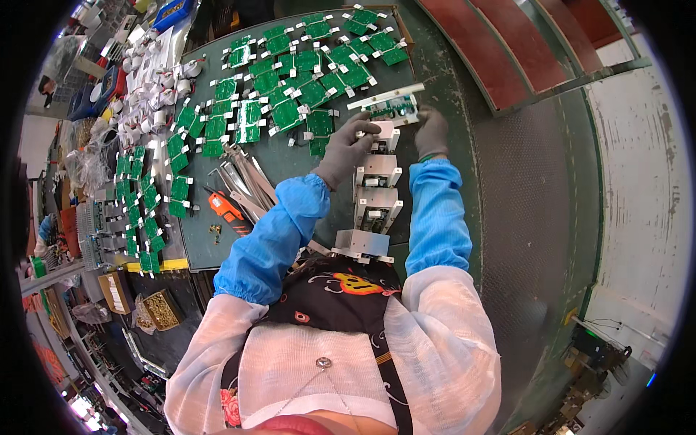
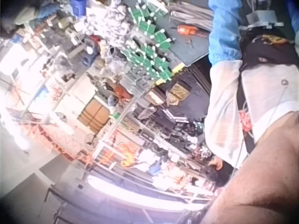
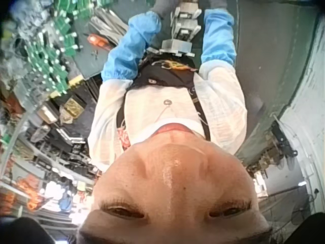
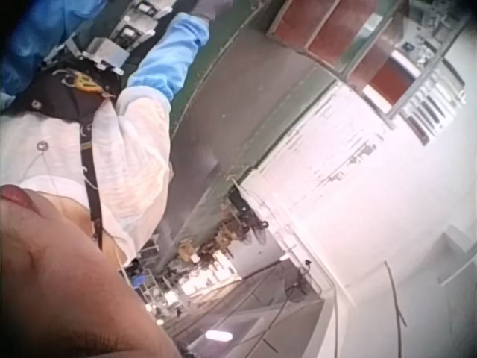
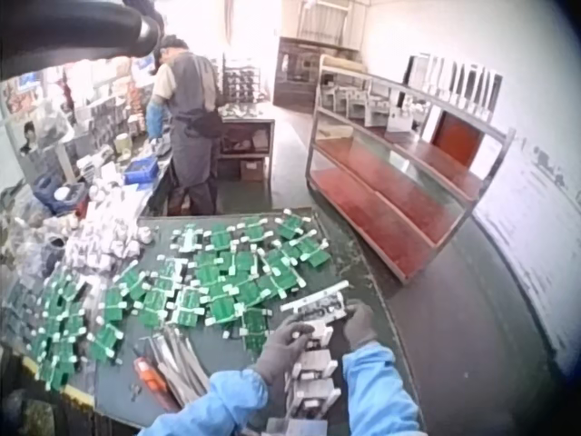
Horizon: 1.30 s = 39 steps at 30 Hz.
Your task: The person assembles electronic components and metal brackets onto printed circuit boards by attaching parts and securing them with screws using an electric screwdriver.
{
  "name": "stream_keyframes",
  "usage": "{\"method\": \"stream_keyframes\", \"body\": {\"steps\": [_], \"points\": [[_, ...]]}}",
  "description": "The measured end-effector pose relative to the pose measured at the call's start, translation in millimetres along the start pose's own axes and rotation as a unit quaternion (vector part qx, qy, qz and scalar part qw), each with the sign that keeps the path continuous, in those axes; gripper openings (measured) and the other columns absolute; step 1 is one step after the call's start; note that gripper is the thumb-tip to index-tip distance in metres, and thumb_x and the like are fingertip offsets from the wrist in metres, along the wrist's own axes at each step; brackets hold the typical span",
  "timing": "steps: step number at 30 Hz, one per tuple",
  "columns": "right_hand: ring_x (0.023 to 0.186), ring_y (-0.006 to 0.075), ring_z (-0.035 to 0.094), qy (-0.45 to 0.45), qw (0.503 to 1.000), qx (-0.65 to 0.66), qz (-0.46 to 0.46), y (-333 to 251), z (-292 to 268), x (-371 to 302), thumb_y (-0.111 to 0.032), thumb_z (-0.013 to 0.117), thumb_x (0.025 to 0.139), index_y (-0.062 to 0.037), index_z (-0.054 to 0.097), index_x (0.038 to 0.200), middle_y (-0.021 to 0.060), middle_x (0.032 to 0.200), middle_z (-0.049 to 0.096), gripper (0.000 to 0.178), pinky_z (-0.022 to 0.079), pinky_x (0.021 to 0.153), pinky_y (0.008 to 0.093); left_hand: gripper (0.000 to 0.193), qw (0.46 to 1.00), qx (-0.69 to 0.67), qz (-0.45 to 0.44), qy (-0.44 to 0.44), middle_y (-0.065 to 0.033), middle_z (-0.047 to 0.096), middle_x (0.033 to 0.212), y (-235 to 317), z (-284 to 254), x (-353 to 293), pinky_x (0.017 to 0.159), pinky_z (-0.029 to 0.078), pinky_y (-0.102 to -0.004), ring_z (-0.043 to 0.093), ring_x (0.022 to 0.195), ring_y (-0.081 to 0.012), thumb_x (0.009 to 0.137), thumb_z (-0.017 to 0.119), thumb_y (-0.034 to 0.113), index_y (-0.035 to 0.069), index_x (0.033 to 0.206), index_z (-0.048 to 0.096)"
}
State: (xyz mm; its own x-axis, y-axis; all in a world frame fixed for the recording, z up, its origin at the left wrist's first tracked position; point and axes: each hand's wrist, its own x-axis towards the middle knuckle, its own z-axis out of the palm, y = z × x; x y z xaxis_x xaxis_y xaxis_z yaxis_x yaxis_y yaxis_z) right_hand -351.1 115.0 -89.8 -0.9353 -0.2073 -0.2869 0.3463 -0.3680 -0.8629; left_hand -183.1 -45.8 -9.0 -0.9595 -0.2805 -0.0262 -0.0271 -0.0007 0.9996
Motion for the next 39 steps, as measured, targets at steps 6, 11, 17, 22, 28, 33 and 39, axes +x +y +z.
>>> {"method": "stream_keyframes", "body": {"steps": [6, 11, 17, 22, 28, 33, 39], "points": [[0.089, 0.0286, 0.061, 0.004, 0.984, 0.1, 0.146, 24.6, 2.9, -41.6, -0.004, 0.052, 0.076, 0.0024, 0.058, 0.103, 0.0145, 0.095, 0.062, 0.028, 0.051, 0.083, 0.0392, 0.017, 1.0, 0.022, 0.015, 0.004, -0.0175, 0.044, 0.14, -6.1, -4.6, -4.7, 0.106, 0.034, -0.0341, 0.033, 0.136, -0.0316, 0.085, 0.06, 0.008, 0.01, 0.1, 0.066], [0.095, 0.0233, 0.062, 0.068, 0.819, -0.544, -0.167, -19.6, 14.8, -89.9, -0.017, 0.058, 0.082, -0.0013, 0.056, 0.116, 0.0149, 0.103, 0.063, 0.038, 0.048, 0.087, 0.034, 0.019, 0.999, 0.002, -0.029, -0.014, -0.009, 0.048, 0.138, -11.2, -9.3, 0.8, 0.07, 0.048, -0.0221, 0.059, 0.092, -0.0106, 0.088, 0.056, 0.004, 0.006, 0.105, 0.064], [0.116, 0.0311, 0.054, -0.201, 0.856, -0.463, 0.108, -60.1, -27.2, -261.1, -0.034, 0.068, 0.079, -0.0062, 0.047, 0.131, 0.0167, 0.125, 0.055, 0.063, 0.044, 0.095, 0.0388, 0.016, 0.999, 0.036, 0.006, 0.01, -0.009, 0.049, 0.137, -7.4, -7.5, 5.9, 0.078, 0.047, -0.0253, 0.058, 0.097, -0.015, 0.088, 0.058, 0.009, 0.007, 0.102, 0.065], [0.118, 0.0321, 0.053, -0.157, 0.824, -0.545, 0.008, -23.7, 2.2, -320.9, -0.041, 0.07, 0.079, -0.0086, 0.046, 0.133, 0.0167, 0.13, 0.053, 0.068, 0.045, 0.095, 0.0375, 0.016, 0.999, 0.025, -0.017, 0.015, -0.0114, 0.052, 0.134, -8.6, -10.5, 2.9, 0.088, 0.048, -0.0289, 0.06, 0.105, -0.0208, 0.087, 0.06, 0.011, 0.009, 0.101, 0.066], [0.097, 0.0317, 0.064, -0.082, 0.841, -0.512, -0.152, 3.2, 8.5, -322.7, -0.032, 0.067, 0.084, -0.0091, 0.055, 0.122, 0.0143, 0.109, 0.065, 0.046, 0.052, 0.078, 0.0364, 0.015, 0.999, 0.02, -0.026, 0.013, -0.0084, 0.05, 0.136, 0.1, -7.4, 3.6, 0.08, 0.049, -0.0257, 0.061, 0.097, -0.0155, 0.089, 0.057, 0.008, 0.004, 0.101, 0.064], [0.089, 0.0337, 0.065, -0.034, 0.851, -0.507, -0.131, -0.7, 9.8, -329.0, -0.028, 0.066, 0.085, -0.0073, 0.059, 0.112, 0.015, 0.099, 0.066, 0.035, 0.051, 0.072, 0.0388, 0.015, 0.999, 0.019, -0.031, 0.025, -0.0062, 0.05, 0.137, -3.5, -9.9, 1.7, 0.073, 0.049, -0.0232, 0.059, 0.097, -0.0126, 0.091, 0.055, 0.007, 0.004, 0.102, 0.064], [0.083, 0.0353, 0.064, 0.032, 0.826, -0.542, -0.148, -11.7, 21.2, -305.8, -0.022, 0.065, 0.085, -0.0059, 0.061, 0.104, 0.0167, 0.091, 0.065, 0.026, 0.05, 0.068, 0.0395, 0.015, 0.998, 0.016, -0.036, 0.043, -0.0046, 0.055, 0.131, 2.3, -5.3, 15.5, 0.067, 0.049, -0.0242, 0.059, 0.093, -0.0121, 0.092, 0.056, 0.009, 0.004, 0.103, 0.064]]}}
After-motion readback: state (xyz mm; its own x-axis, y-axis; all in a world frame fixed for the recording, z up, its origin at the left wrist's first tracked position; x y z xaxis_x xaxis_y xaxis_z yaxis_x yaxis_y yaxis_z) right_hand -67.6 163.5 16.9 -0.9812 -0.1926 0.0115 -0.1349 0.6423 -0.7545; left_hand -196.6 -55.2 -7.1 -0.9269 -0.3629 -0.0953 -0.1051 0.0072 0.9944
